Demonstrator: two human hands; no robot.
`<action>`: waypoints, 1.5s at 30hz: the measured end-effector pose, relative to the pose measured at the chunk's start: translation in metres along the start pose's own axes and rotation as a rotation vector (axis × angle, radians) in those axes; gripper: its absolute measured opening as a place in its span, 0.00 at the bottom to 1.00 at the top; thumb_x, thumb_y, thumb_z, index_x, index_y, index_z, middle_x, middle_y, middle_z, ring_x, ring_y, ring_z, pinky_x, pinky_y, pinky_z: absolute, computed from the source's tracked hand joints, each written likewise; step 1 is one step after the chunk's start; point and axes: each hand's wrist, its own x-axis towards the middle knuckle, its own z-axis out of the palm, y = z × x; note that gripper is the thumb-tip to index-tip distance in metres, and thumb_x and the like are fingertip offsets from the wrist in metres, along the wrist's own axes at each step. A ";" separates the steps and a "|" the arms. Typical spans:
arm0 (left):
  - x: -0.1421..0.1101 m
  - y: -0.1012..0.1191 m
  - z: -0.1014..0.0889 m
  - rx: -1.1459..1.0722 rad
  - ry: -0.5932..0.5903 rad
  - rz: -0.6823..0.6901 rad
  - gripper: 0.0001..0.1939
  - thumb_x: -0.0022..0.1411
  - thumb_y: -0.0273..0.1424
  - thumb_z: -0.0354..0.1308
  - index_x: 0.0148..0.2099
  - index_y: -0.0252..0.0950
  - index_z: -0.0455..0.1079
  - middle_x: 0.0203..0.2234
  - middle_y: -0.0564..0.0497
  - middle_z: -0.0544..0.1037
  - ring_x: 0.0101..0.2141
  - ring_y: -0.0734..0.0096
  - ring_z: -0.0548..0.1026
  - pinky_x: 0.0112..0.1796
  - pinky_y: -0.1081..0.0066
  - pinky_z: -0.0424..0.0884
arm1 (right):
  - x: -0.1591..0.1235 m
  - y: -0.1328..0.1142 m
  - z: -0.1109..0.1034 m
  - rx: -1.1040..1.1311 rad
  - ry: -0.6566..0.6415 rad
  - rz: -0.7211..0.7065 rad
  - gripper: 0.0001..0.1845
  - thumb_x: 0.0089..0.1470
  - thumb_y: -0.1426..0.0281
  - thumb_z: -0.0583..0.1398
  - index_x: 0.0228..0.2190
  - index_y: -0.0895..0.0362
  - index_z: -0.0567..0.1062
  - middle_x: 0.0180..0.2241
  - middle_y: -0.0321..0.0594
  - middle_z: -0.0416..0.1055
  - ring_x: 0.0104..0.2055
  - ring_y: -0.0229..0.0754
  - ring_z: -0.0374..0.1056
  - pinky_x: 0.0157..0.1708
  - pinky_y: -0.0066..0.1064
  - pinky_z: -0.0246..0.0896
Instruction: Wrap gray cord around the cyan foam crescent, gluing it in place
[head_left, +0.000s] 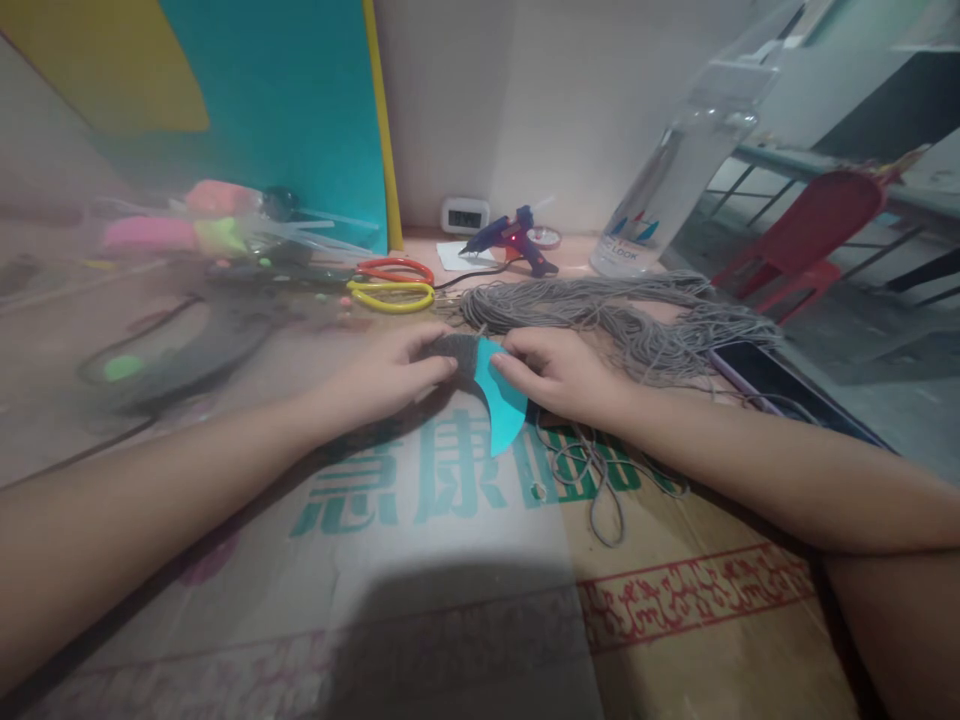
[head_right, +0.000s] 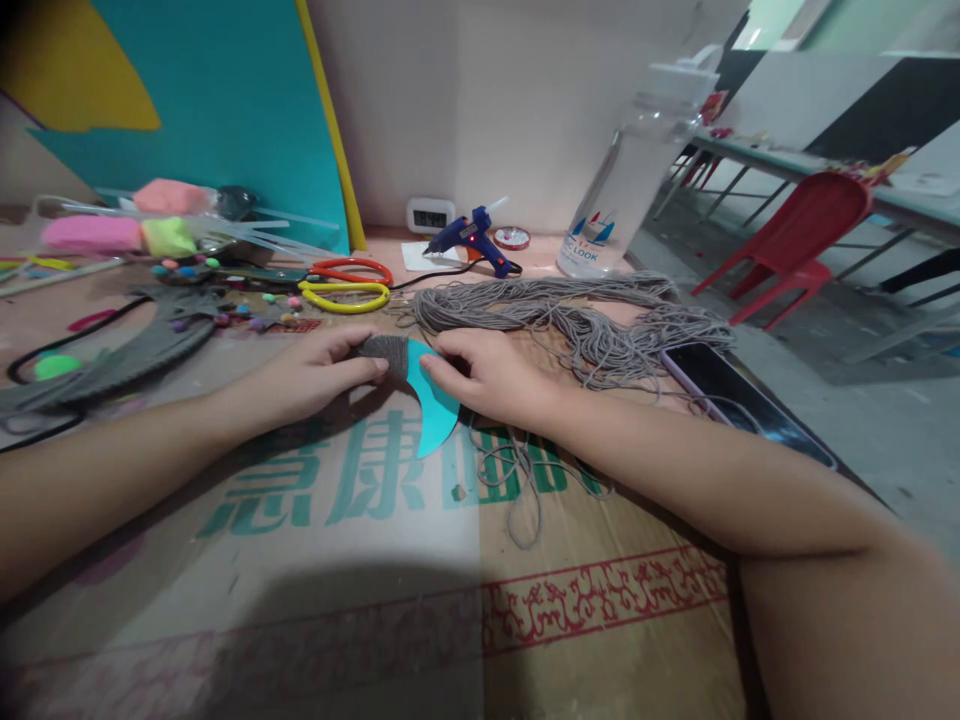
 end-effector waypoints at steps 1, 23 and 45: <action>0.000 0.000 0.000 0.003 -0.001 0.001 0.06 0.59 0.33 0.52 0.38 0.38 0.68 0.20 0.57 0.69 0.18 0.75 0.64 0.19 0.75 0.57 | 0.000 0.000 0.000 -0.002 -0.005 0.004 0.16 0.61 0.64 0.53 0.23 0.58 0.67 0.22 0.34 0.64 0.26 0.34 0.59 0.28 0.26 0.51; 0.003 -0.001 -0.002 0.182 0.068 0.146 0.13 0.61 0.38 0.53 0.42 0.34 0.72 0.34 0.49 0.77 0.35 0.66 0.73 0.34 0.70 0.68 | -0.001 0.001 0.000 0.025 0.030 0.021 0.16 0.60 0.65 0.53 0.23 0.58 0.66 0.21 0.33 0.62 0.25 0.34 0.59 0.27 0.26 0.52; 0.003 -0.002 -0.002 0.130 0.066 0.118 0.10 0.59 0.33 0.54 0.41 0.36 0.72 0.33 0.52 0.77 0.35 0.67 0.73 0.36 0.71 0.67 | -0.001 0.001 0.000 0.025 0.010 0.016 0.16 0.60 0.65 0.52 0.23 0.58 0.65 0.21 0.33 0.61 0.25 0.33 0.58 0.27 0.26 0.51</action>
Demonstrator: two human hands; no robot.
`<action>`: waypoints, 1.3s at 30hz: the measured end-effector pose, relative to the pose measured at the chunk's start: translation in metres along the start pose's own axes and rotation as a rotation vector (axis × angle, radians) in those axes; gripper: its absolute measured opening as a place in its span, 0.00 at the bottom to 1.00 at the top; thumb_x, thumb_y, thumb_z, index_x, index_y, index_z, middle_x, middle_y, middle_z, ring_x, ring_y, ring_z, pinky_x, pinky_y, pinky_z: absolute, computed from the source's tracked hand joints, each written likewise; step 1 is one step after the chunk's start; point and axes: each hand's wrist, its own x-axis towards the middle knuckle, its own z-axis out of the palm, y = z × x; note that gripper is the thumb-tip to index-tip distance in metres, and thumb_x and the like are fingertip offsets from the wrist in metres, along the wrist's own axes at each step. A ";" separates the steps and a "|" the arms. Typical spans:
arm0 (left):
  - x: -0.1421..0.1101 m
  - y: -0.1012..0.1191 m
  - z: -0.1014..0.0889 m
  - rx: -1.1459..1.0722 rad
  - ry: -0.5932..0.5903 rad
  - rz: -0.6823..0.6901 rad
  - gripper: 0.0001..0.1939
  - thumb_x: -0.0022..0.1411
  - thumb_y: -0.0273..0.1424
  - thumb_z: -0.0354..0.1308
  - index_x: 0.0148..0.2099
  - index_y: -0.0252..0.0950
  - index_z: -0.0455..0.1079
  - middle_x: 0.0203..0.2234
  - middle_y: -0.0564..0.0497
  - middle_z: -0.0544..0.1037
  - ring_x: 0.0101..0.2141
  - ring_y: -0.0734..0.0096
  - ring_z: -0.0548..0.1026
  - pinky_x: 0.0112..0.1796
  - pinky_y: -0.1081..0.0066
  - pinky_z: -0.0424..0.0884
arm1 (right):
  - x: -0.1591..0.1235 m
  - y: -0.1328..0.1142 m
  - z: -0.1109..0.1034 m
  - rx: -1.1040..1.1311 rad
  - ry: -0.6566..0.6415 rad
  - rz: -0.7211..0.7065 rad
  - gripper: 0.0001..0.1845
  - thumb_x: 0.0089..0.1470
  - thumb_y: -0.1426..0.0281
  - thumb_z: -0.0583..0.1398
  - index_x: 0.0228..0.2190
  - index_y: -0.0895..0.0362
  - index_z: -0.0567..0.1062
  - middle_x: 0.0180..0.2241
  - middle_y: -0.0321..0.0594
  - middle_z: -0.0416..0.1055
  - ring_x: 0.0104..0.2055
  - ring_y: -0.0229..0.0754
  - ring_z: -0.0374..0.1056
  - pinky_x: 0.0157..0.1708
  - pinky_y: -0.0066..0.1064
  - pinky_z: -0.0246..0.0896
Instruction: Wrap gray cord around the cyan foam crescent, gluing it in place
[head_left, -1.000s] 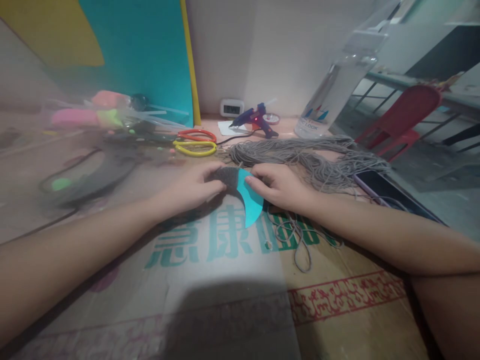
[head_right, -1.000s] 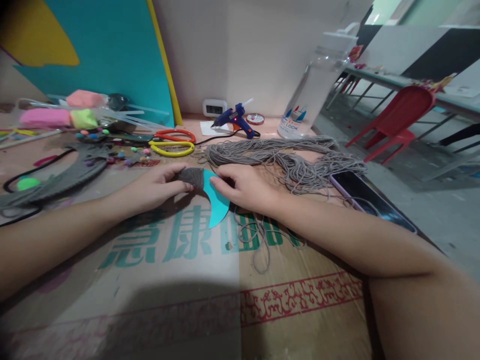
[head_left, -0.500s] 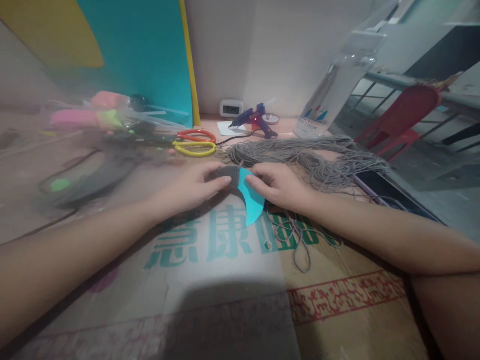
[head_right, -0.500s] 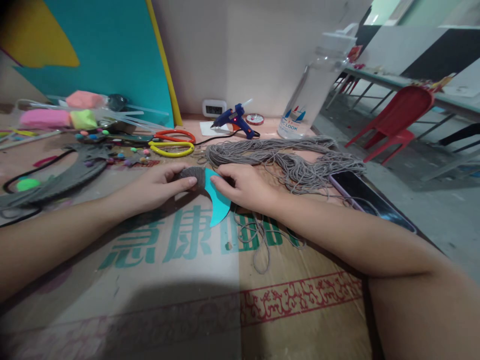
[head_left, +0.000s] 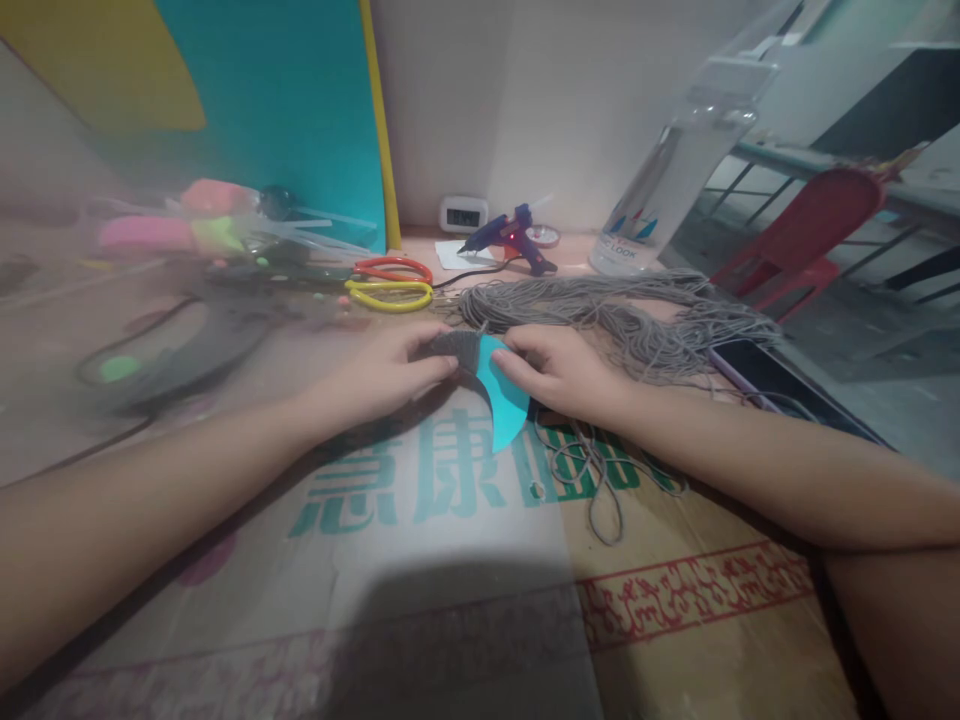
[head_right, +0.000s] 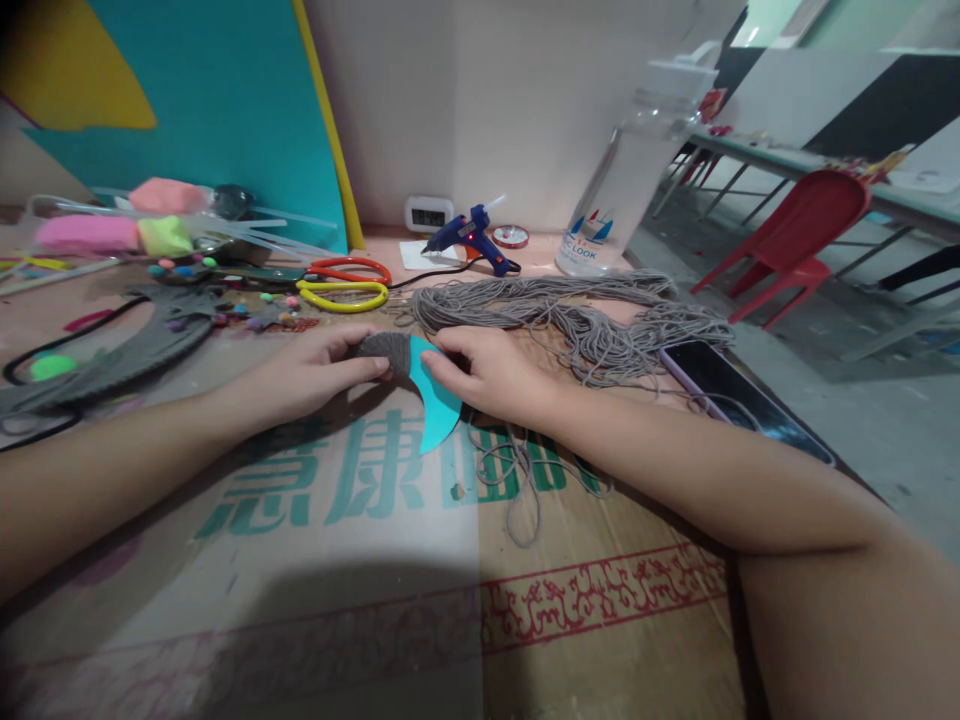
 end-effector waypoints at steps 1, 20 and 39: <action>0.000 0.000 0.000 -0.001 0.003 -0.001 0.10 0.60 0.33 0.54 0.41 0.36 0.72 0.33 0.52 0.77 0.35 0.67 0.73 0.35 0.71 0.67 | 0.000 0.000 0.000 0.000 -0.001 0.000 0.16 0.60 0.65 0.52 0.23 0.58 0.65 0.21 0.33 0.61 0.25 0.33 0.58 0.27 0.26 0.51; -0.001 0.003 0.001 -0.013 0.008 -0.028 0.09 0.60 0.33 0.53 0.38 0.35 0.71 0.27 0.54 0.74 0.27 0.73 0.69 0.28 0.75 0.64 | 0.000 0.001 0.001 -0.008 -0.004 -0.019 0.16 0.60 0.64 0.52 0.23 0.58 0.65 0.21 0.33 0.61 0.25 0.33 0.58 0.27 0.25 0.52; -0.001 0.001 0.000 0.000 -0.015 -0.054 0.10 0.59 0.35 0.55 0.40 0.35 0.71 0.29 0.53 0.75 0.25 0.73 0.69 0.24 0.75 0.63 | 0.000 0.001 0.001 -0.005 -0.005 -0.031 0.16 0.60 0.65 0.52 0.23 0.58 0.64 0.21 0.33 0.60 0.25 0.33 0.57 0.27 0.26 0.51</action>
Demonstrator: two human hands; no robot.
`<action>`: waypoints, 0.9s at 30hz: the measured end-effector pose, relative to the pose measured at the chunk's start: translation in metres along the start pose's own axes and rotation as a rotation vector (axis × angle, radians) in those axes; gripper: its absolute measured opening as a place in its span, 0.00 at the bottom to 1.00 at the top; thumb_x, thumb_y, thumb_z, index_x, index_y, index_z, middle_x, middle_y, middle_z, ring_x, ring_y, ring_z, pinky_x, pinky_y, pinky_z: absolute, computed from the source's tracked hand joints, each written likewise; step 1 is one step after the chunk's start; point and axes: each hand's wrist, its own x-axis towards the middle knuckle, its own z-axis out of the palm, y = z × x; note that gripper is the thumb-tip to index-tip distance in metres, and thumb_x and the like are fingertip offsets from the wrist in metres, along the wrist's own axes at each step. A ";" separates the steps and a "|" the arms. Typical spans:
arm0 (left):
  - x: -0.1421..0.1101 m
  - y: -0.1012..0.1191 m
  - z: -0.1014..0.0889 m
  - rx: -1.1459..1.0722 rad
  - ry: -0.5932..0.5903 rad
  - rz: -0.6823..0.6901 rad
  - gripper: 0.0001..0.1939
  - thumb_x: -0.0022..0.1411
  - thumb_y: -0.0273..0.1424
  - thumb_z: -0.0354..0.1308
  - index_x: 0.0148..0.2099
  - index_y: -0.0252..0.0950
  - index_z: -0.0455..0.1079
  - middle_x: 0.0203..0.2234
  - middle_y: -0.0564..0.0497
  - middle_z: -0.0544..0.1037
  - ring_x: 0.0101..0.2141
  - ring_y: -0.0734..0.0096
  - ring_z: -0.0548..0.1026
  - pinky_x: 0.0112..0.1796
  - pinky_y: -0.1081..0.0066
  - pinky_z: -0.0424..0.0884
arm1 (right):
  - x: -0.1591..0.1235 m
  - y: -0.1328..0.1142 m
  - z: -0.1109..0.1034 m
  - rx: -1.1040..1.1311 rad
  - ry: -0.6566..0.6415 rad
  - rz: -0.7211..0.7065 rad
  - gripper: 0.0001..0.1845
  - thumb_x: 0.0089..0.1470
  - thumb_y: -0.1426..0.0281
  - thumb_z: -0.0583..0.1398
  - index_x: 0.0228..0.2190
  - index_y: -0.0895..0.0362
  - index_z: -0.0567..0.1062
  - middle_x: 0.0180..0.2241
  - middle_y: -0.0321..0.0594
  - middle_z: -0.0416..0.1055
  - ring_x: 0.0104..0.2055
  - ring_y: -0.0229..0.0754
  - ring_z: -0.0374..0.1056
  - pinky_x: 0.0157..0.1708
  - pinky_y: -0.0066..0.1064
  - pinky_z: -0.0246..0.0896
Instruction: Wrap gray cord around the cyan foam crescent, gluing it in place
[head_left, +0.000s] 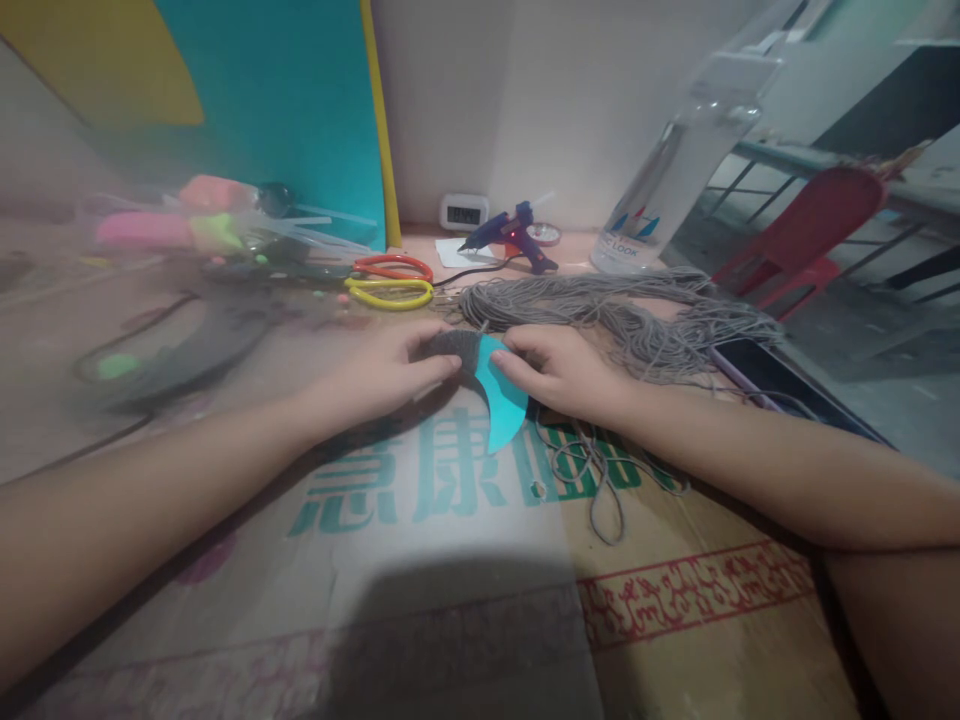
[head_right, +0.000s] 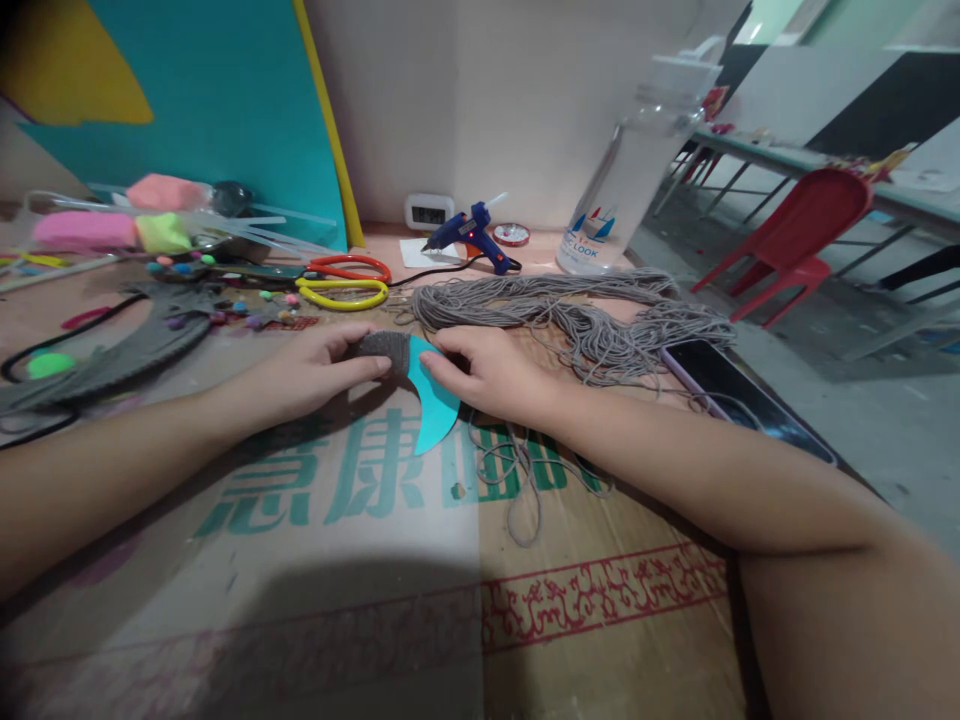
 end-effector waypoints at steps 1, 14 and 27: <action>0.000 0.000 0.000 0.016 0.008 0.016 0.10 0.60 0.36 0.54 0.39 0.35 0.71 0.28 0.53 0.75 0.26 0.73 0.69 0.25 0.75 0.63 | 0.000 0.000 0.000 0.001 0.003 -0.002 0.16 0.60 0.65 0.52 0.22 0.58 0.64 0.21 0.32 0.60 0.25 0.33 0.57 0.27 0.26 0.51; 0.000 -0.002 0.001 -0.062 0.002 0.000 0.07 0.58 0.31 0.53 0.38 0.36 0.71 0.28 0.54 0.75 0.25 0.74 0.69 0.26 0.75 0.63 | 0.000 0.000 0.000 -0.012 -0.015 0.010 0.17 0.60 0.63 0.52 0.23 0.58 0.65 0.21 0.33 0.61 0.25 0.34 0.58 0.27 0.26 0.50; 0.000 0.001 0.001 -0.042 0.025 0.015 0.10 0.60 0.36 0.54 0.39 0.35 0.71 0.30 0.52 0.76 0.30 0.71 0.71 0.28 0.74 0.65 | 0.000 0.000 0.000 0.008 -0.008 0.009 0.17 0.61 0.64 0.52 0.23 0.58 0.65 0.21 0.33 0.61 0.25 0.34 0.58 0.27 0.26 0.51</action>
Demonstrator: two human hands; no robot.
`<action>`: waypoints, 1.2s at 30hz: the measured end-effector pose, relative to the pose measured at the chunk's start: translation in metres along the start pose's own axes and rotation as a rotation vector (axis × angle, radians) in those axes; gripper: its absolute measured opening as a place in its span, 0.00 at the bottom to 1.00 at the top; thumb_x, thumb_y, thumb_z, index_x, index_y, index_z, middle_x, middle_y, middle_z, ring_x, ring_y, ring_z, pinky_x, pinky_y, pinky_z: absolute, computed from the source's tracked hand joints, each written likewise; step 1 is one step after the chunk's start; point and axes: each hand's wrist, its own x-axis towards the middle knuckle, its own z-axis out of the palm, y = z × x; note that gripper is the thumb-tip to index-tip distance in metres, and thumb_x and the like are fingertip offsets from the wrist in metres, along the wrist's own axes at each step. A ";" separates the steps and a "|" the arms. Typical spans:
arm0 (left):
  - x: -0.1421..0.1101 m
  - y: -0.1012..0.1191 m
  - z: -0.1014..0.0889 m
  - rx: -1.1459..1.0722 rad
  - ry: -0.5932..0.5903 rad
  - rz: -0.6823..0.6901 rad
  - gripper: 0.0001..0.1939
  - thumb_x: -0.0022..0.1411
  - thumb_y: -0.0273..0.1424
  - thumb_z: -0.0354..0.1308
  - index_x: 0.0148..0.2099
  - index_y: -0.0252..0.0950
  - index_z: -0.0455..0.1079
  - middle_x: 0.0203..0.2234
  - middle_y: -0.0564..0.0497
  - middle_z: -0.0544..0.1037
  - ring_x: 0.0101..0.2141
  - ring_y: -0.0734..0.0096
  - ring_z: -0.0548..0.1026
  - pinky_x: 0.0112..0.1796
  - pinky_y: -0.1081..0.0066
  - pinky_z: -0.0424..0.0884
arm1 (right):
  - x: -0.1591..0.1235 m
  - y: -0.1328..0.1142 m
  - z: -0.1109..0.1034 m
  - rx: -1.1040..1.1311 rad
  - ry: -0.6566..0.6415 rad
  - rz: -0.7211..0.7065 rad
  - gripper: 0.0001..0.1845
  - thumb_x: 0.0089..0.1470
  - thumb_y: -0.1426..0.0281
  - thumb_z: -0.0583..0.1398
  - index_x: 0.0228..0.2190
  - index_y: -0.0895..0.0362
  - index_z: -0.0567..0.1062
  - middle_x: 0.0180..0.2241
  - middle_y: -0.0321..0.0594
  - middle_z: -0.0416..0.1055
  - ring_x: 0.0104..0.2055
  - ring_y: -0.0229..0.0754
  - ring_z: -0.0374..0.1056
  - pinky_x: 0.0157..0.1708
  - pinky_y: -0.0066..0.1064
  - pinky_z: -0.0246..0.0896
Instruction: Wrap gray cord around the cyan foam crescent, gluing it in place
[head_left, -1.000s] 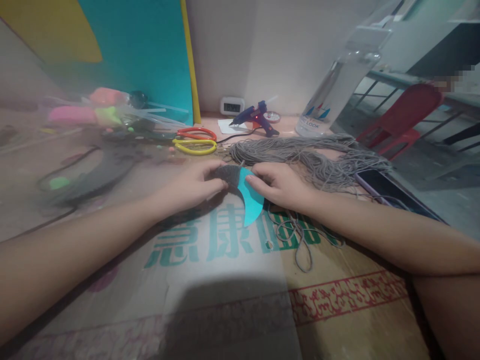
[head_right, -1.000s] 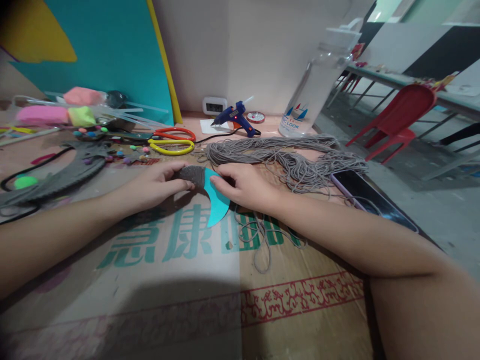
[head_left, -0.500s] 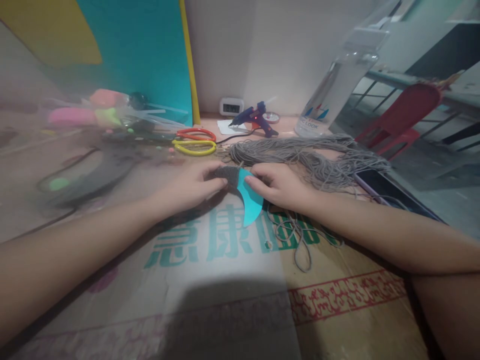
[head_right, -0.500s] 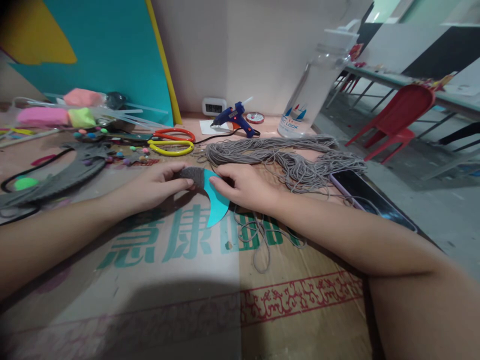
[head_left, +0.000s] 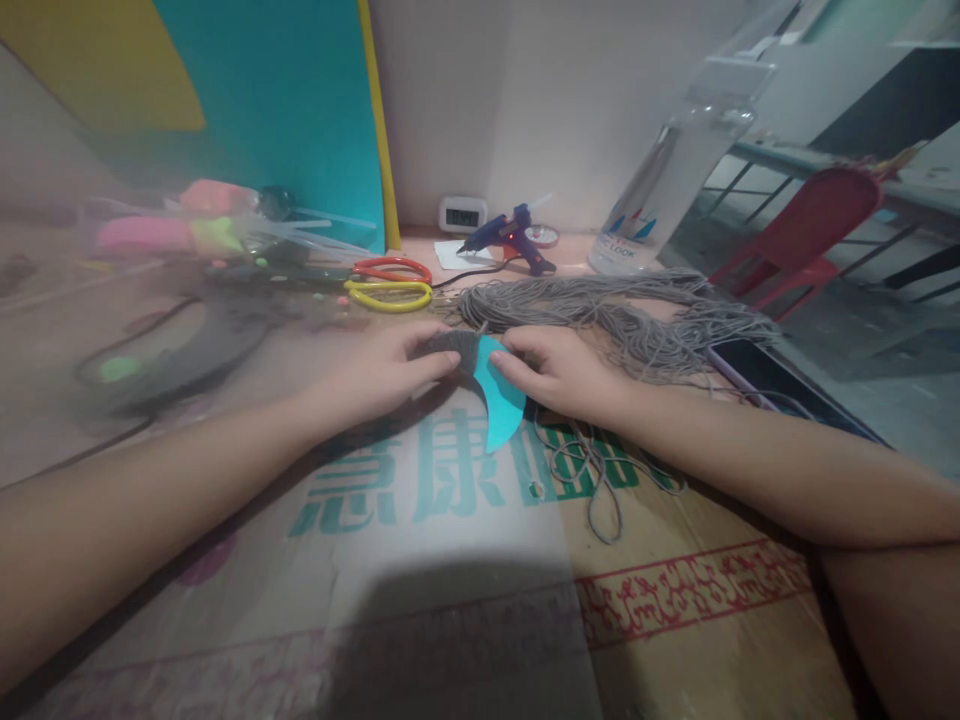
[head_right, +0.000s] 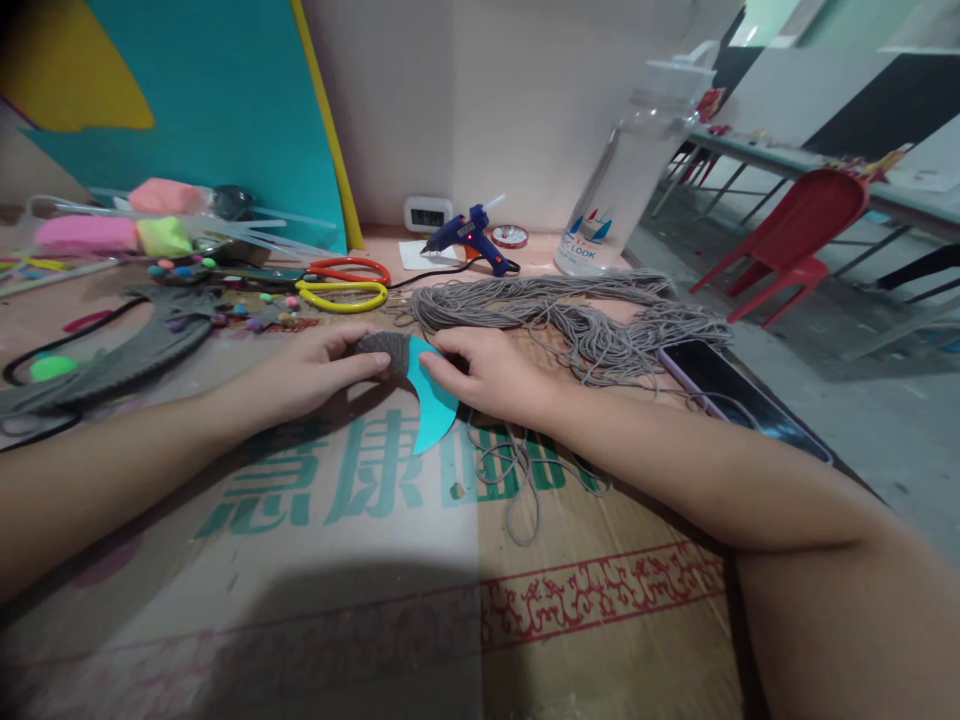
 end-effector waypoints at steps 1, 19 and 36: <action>0.000 0.000 0.000 0.005 0.001 0.007 0.10 0.60 0.36 0.54 0.39 0.35 0.72 0.30 0.52 0.76 0.30 0.71 0.71 0.29 0.74 0.65 | 0.000 0.000 0.000 -0.002 0.000 -0.001 0.17 0.61 0.64 0.52 0.23 0.58 0.65 0.21 0.33 0.61 0.25 0.34 0.58 0.27 0.26 0.51; 0.002 -0.001 -0.001 0.014 -0.006 -0.007 0.07 0.56 0.31 0.55 0.37 0.36 0.71 0.27 0.53 0.75 0.26 0.72 0.70 0.26 0.74 0.63 | 0.000 -0.001 0.000 -0.011 -0.013 -0.003 0.16 0.60 0.64 0.52 0.23 0.57 0.64 0.21 0.33 0.61 0.24 0.34 0.57 0.27 0.26 0.50; 0.002 -0.002 0.000 -0.039 0.000 -0.032 0.08 0.56 0.31 0.56 0.38 0.35 0.72 0.31 0.52 0.77 0.31 0.69 0.73 0.30 0.73 0.66 | 0.000 0.000 0.000 0.000 -0.012 -0.004 0.15 0.60 0.64 0.52 0.23 0.57 0.65 0.21 0.33 0.62 0.25 0.34 0.58 0.27 0.26 0.50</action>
